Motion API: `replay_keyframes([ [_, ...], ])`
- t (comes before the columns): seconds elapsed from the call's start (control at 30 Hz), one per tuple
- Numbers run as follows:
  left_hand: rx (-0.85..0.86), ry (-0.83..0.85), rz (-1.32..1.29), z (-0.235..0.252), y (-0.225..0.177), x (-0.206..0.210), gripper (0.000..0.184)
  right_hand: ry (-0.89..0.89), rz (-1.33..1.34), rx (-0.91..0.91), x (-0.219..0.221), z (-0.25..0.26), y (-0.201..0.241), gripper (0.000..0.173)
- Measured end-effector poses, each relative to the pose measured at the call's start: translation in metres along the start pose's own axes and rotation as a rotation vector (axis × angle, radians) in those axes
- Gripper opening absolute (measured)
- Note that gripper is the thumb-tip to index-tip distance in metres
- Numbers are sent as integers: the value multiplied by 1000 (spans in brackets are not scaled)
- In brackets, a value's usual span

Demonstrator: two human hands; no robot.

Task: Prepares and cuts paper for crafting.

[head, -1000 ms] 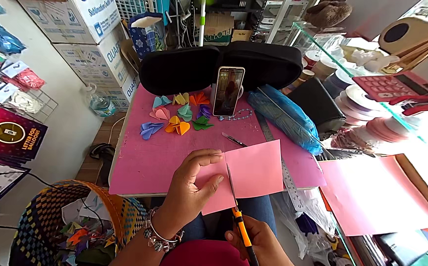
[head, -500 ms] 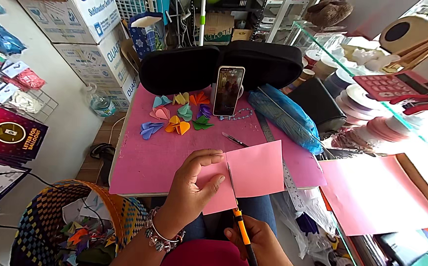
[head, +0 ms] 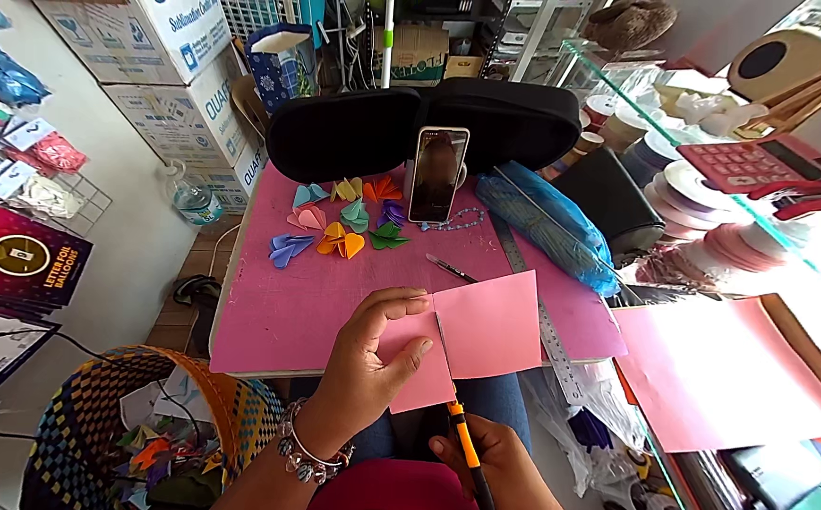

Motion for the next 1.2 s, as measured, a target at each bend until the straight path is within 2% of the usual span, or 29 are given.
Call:
replay_keyframes([
  [0.1,-19,27,53,4,-4,-12,26,23,-12,-5,-4,-1,-1,29],
  [0.17,-1,109,161,15,-9,-31,26,58,-46,-5,-7,-2,-2,30],
  [0.33,35,686,356,57,-28,-67,26,121,-145,-6,-7,-6,0,33],
  [0.43,-16,885,353,72,-30,-67,25,127,-128,-6,-4,-6,-1,32],
  [0.73,-31,1000,223,78,-25,-56,21,178,-97,-8,-8,-6,-2,33],
  [1.2,-4,1004,233,78,-24,-48,21,141,-99,-19,-9,-7,-6,33],
])
Point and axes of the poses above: each hand's wrist, its own z-axis towards the middle knuckle, its own x-axis out of the palm, y = z × x, the point moved 1 cm from there along z, towards the middle knuckle, and after that the axes turned 11 degrees about z, right-handed, at the moved point
